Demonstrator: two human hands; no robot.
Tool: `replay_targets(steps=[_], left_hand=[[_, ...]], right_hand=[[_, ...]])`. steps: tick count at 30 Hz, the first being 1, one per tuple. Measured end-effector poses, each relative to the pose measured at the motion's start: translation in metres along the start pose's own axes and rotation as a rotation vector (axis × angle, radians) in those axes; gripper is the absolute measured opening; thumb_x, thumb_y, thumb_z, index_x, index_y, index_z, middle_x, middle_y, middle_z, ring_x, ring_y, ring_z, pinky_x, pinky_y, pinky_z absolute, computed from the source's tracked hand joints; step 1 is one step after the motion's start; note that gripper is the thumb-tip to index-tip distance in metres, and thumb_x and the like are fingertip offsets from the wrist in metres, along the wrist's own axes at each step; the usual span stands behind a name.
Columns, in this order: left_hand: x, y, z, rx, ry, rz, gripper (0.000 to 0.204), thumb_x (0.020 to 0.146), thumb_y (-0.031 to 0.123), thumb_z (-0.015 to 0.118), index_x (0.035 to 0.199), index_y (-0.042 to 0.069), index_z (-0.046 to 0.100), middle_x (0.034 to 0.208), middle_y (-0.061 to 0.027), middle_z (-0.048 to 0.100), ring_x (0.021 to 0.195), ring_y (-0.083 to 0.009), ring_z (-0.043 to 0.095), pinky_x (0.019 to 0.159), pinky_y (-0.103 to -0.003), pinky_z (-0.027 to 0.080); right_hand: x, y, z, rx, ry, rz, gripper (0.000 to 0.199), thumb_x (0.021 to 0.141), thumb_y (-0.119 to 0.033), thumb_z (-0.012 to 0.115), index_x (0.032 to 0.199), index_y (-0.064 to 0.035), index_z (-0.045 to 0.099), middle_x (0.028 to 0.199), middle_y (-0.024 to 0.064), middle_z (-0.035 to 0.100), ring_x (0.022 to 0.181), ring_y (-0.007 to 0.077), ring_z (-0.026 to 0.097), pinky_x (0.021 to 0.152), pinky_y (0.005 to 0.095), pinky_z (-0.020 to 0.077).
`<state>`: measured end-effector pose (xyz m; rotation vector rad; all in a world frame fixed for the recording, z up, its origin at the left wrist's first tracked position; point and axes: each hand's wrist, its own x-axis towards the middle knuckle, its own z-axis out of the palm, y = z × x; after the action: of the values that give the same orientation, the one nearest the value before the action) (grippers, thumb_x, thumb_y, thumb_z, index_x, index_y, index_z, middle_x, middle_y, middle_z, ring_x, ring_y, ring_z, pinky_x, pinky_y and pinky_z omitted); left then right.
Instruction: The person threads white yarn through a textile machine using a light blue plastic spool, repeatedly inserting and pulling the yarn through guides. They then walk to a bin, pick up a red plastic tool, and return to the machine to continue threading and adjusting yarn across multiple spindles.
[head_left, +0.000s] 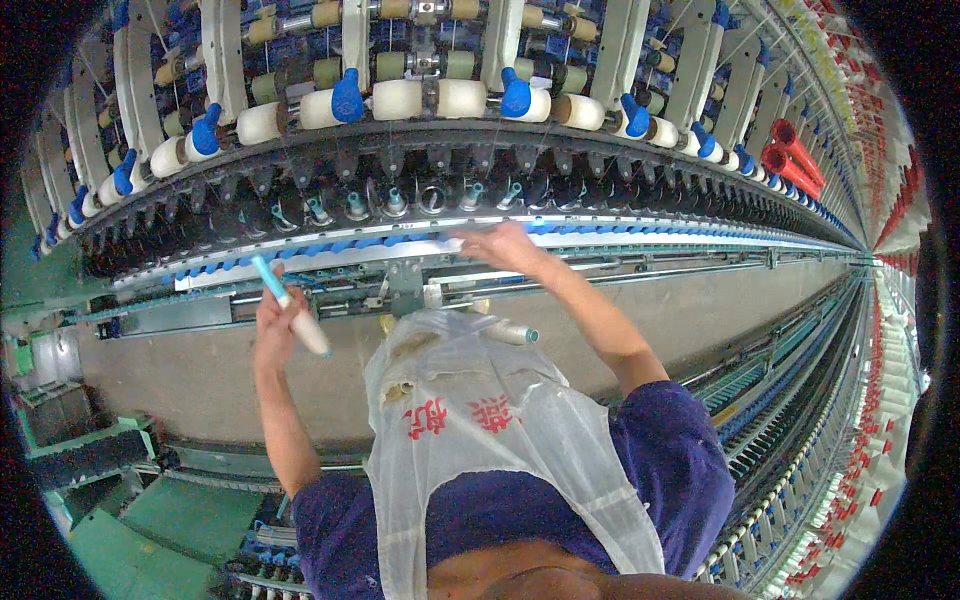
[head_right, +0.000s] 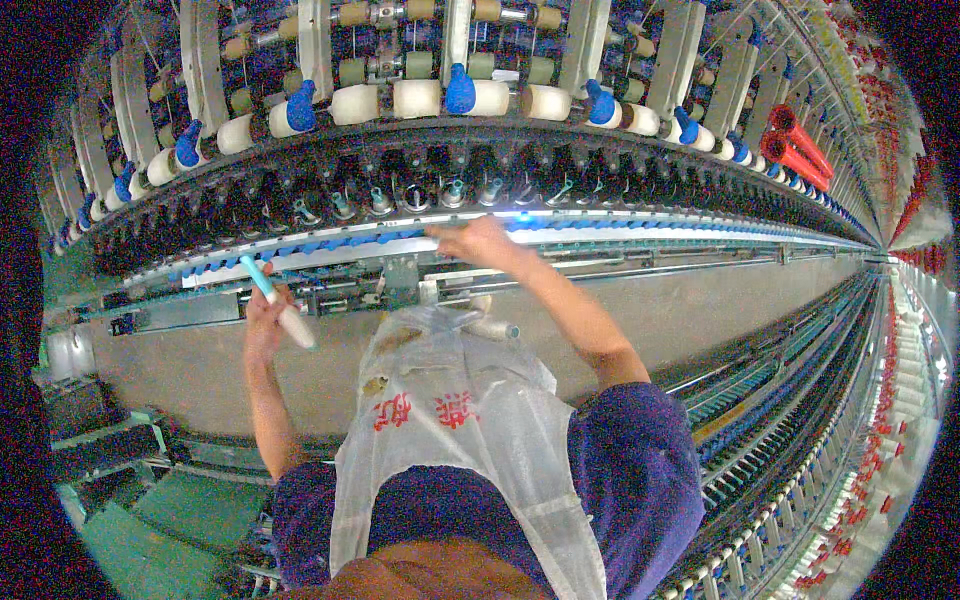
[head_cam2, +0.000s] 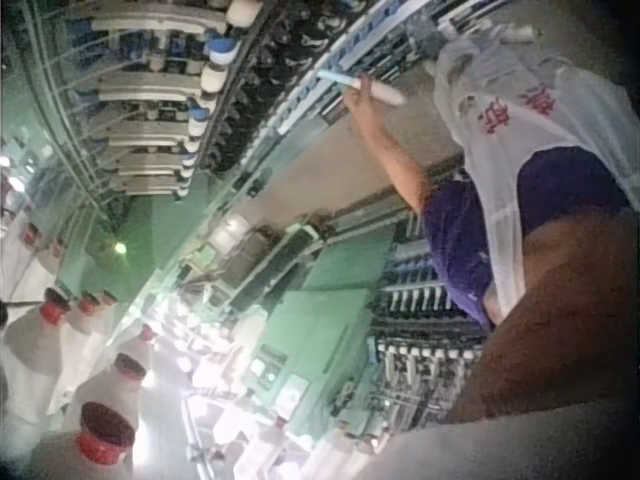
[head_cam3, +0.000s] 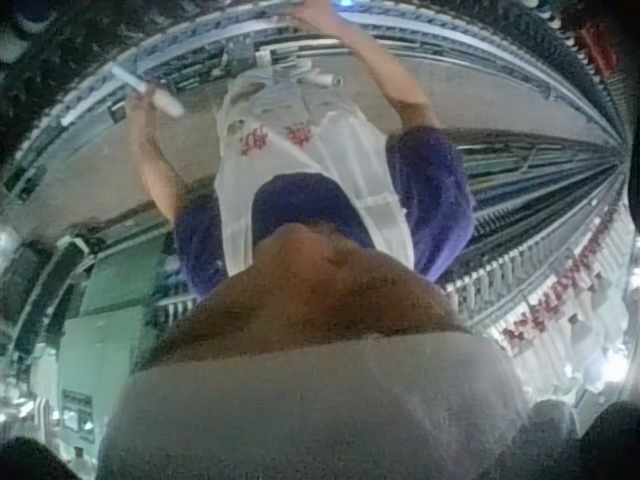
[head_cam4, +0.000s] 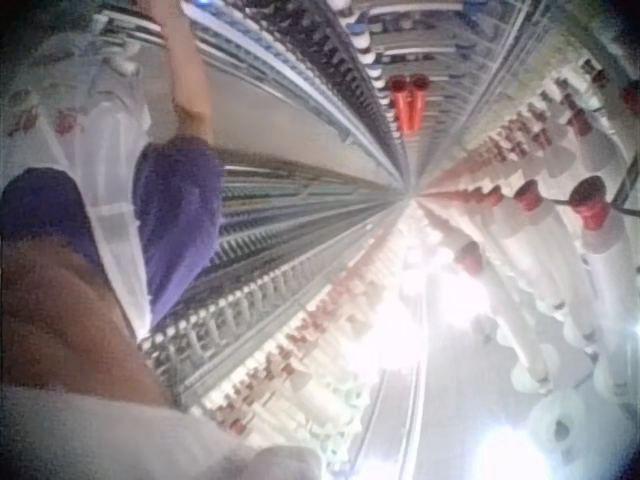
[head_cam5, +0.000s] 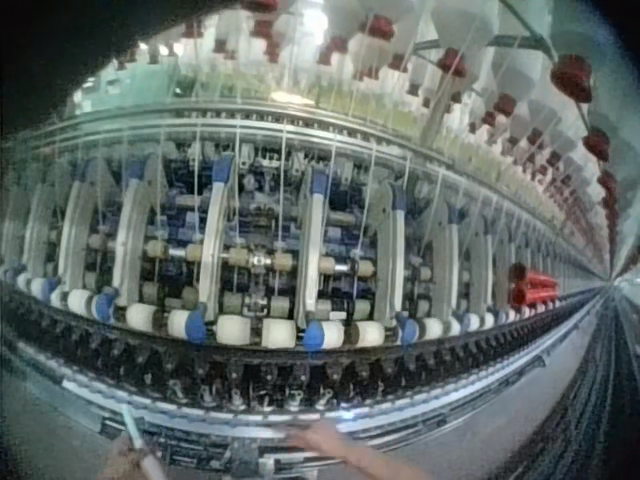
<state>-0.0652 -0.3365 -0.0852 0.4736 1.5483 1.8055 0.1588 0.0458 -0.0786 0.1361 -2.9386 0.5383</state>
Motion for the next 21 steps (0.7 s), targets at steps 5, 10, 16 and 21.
replay_targets(steps=[5, 10, 16, 21], left_hand=[[0.025, -0.038, -0.01, -0.634, 0.296, 0.013, 0.04, 0.098, 0.04, 0.041, 0.122, 0.009, 0.041, 0.085, -0.0045, 0.052, 0.08, -0.017, 0.051, 0.071, -0.036, 0.044], [0.051, -0.074, -0.024, 0.152, 0.471, 0.067, 0.016, 0.096, 0.02, 0.049, 0.103, 0.006, 0.051, 0.077, -0.0071, 0.051, 0.066, -0.0185, 0.052, 0.057, -0.031, 0.043], [0.054, -0.046, 0.026, 0.923, 0.367, 0.445, 0.024, 0.089, 0.006, 0.056, 0.112, 0.001, 0.051, 0.096, -0.0131, 0.059, 0.076, -0.0238, 0.058, 0.066, -0.031, 0.047], [0.051, 0.006, 0.142, 0.289, 0.0, 0.469, 0.027, 0.087, -0.003, 0.054, 0.113, 0.002, 0.054, 0.114, -0.0102, 0.06, 0.1, -0.0205, 0.06, 0.087, -0.032, 0.047]], right_hand=[[0.041, -0.012, 0.065, -0.007, -0.018, 0.309, 0.029, 0.089, -0.028, 0.055, 0.114, -0.0136, 0.061, 0.073, 0.013, 0.065, 0.064, 0.0324, 0.063, 0.054, 0.0442, 0.0481], [0.06, -0.007, 0.1, -0.09, 0.117, 0.594, 0.025, 0.083, -0.021, 0.057, 0.107, -0.0147, 0.059, 0.064, 0.0168, 0.062, 0.059, 0.0344, 0.063, 0.052, 0.0469, 0.048], [0.057, -0.006, 0.091, -0.2, 0.205, 0.657, 0.022, 0.077, -0.013, 0.057, 0.099, -0.0122, 0.06, 0.056, 0.0147, 0.06, 0.051, 0.0338, 0.061, 0.051, 0.044, 0.0505], [0.088, -0.011, 0.04, 0.436, 0.403, 0.761, 0.025, 0.083, -0.027, 0.066, 0.09, -0.003, 0.066, 0.058, 0.0095, 0.061, 0.052, 0.0178, 0.061, 0.052, 0.032, 0.0488]])
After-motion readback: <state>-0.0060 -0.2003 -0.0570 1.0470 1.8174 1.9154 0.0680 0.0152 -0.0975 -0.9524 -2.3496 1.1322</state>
